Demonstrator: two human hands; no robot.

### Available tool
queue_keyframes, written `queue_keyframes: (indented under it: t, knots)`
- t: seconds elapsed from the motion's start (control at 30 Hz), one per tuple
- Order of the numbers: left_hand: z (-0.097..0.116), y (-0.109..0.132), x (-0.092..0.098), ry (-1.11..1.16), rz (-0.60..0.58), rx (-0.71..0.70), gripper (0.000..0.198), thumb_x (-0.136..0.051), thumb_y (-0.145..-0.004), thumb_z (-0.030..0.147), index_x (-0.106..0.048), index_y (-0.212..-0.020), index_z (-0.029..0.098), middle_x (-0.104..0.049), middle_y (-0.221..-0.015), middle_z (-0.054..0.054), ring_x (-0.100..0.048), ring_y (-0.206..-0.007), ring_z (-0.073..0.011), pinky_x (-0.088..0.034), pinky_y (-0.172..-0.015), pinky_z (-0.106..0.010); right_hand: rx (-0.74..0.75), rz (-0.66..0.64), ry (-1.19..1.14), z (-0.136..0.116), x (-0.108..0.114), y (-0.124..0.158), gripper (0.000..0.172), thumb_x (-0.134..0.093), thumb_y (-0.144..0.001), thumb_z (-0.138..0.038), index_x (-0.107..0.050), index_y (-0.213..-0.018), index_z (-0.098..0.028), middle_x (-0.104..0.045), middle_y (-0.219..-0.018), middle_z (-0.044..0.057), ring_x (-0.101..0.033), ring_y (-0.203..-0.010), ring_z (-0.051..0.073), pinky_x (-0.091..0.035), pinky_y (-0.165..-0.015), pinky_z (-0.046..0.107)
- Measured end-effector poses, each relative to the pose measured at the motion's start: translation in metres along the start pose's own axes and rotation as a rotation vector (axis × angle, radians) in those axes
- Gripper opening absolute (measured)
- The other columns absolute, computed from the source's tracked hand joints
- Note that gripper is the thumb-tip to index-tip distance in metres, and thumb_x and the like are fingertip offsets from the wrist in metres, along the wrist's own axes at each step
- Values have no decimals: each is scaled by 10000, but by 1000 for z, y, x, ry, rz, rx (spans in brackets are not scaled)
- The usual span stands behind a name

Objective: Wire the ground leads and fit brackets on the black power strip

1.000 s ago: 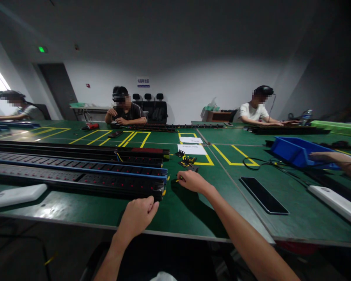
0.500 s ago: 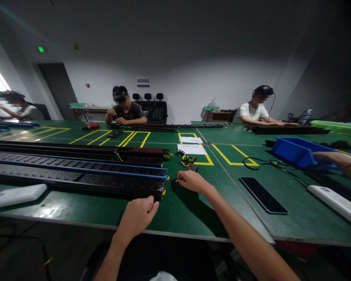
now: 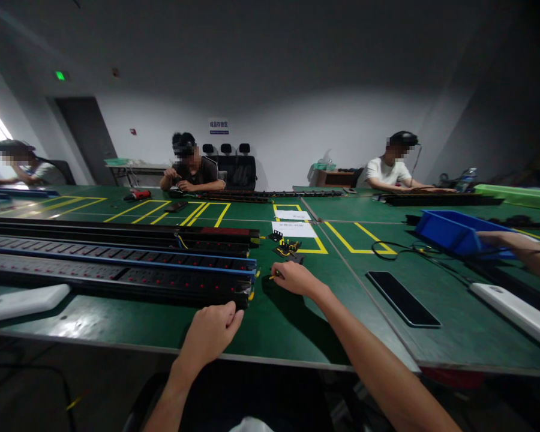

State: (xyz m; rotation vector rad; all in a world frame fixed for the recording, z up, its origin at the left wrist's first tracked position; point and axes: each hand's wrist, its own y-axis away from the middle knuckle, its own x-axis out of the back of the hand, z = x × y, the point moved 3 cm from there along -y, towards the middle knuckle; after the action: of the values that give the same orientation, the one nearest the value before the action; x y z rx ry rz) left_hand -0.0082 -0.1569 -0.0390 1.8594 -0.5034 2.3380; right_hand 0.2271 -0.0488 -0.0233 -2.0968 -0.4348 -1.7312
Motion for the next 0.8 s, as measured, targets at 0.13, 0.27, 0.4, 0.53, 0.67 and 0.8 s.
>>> queue_keyframes:
  t: [0.13, 0.27, 0.4, 0.53, 0.67, 0.8]
  knots:
    - [1, 0, 0, 1, 6, -7, 333, -428, -1011, 348, -423, -703, 219, -538, -616, 19, -541, -584, -161, -200, -597, -311, 1, 5, -6, 1, -1, -1, 181, -558, -931, -238, -690, -1054, -218, -745, -951, 65, -684, -855, 217, -400, -689, 272]
    - [0, 1, -1, -5, 11, -7, 333, -433, -1008, 347, -420, -702, 219, -532, -613, 22, -533, -579, -161, -198, -595, -310, 9, 20, -15, 1, -1, 0, 172, -561, -924, -227, -692, -1034, -215, -745, -931, 60, -683, -840, 212, -392, -679, 272]
    - [0, 1, -1, 5, 16, -10, 336, -433, -1010, 348, -419, -700, 218, -526, -609, 24, -525, -570, -154, -198, -592, -307, 13, 30, -15, 1, -1, 0, 167, -563, -920, -223, -690, -1028, -217, -744, -922, 58, -678, -828, 211, -387, -674, 272]
    - [0, 0, 0, 15, 19, -11, 336, -435, -1009, 348, -421, -700, 216, -528, -609, 25, -524, -568, -149, -201, -591, -299, 19, 28, -17, 2, -1, 0, 164, -565, -923, -229, -691, -1026, -216, -743, -921, 58, -678, -830, 209, -386, -678, 270]
    - [0, 1, -1, 7, 13, -8, 333, -435, -1010, 347, -428, -704, 218, -534, -610, 24, -533, -572, -154, -198, -590, -303, 22, 25, -11, 2, -1, 0, 167, -561, -929, -235, -690, -1034, -217, -741, -927, 59, -676, -834, 209, -387, -679, 268]
    - [-1, 1, -2, -6, 9, -11, 327, -439, -1010, 351, -440, -710, 219, -547, -620, 19, -551, -585, -160, -197, -590, -312, 8, 8, -6, 1, -1, -1, 182, -561, -929, -237, -691, -1055, -218, -739, -933, 62, -672, -831, 206, -391, -683, 266]
